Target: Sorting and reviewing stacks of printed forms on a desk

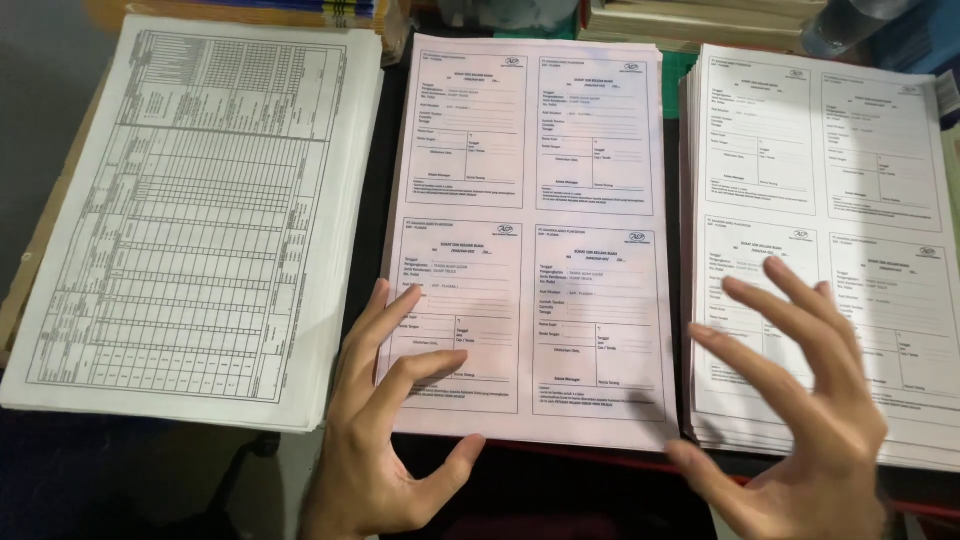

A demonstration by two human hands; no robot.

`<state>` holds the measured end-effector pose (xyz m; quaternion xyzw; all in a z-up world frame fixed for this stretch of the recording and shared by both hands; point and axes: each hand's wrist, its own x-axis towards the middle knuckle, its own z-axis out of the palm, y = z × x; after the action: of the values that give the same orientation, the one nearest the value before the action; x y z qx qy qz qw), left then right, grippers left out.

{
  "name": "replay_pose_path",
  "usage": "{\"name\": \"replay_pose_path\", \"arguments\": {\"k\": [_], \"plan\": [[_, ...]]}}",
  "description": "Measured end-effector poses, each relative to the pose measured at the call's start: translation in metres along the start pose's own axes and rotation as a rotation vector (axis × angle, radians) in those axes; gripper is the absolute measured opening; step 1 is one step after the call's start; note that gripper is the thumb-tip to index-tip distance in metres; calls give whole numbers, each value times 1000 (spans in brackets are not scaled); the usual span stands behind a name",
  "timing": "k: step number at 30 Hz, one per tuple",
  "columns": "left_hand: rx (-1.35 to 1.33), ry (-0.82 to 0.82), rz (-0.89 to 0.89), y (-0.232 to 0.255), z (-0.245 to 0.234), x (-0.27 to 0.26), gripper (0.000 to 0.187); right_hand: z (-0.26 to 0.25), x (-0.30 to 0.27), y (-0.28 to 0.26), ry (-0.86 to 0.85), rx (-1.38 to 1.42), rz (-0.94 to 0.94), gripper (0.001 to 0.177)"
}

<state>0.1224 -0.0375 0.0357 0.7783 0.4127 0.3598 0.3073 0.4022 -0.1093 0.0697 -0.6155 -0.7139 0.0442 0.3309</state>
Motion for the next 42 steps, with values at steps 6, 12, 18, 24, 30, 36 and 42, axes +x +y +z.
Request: {"name": "replay_pose_path", "arguments": {"k": [6, 12, 18, 24, 30, 36, 42], "plan": [[16, 22, -7, 0, 2, -2, 46, -24, -15, 47, -201, -272, 42, 83], [51, 37, -5, -1, 5, -2, 45, -37, -41, 71, -467, -365, 44, 105], [57, 53, 37, -2, 5, -3, 46, -44, -50, 67, -469, -330, 8, 90], [58, 56, 24, -1, 5, -5, 46, -47, -55, 66, -429, -266, 3, 76], [67, 60, 15, 0, 5, -5, 46, -51, -49, 59, -393, -215, 27, 67], [42, 51, 21, -1, 5, -4, 45, -44, -37, 39, -31, -215, 115, 40], [29, 122, 42, -1, 10, -7, 46, -28, -44, 38, 170, -260, 77, 42]]}}
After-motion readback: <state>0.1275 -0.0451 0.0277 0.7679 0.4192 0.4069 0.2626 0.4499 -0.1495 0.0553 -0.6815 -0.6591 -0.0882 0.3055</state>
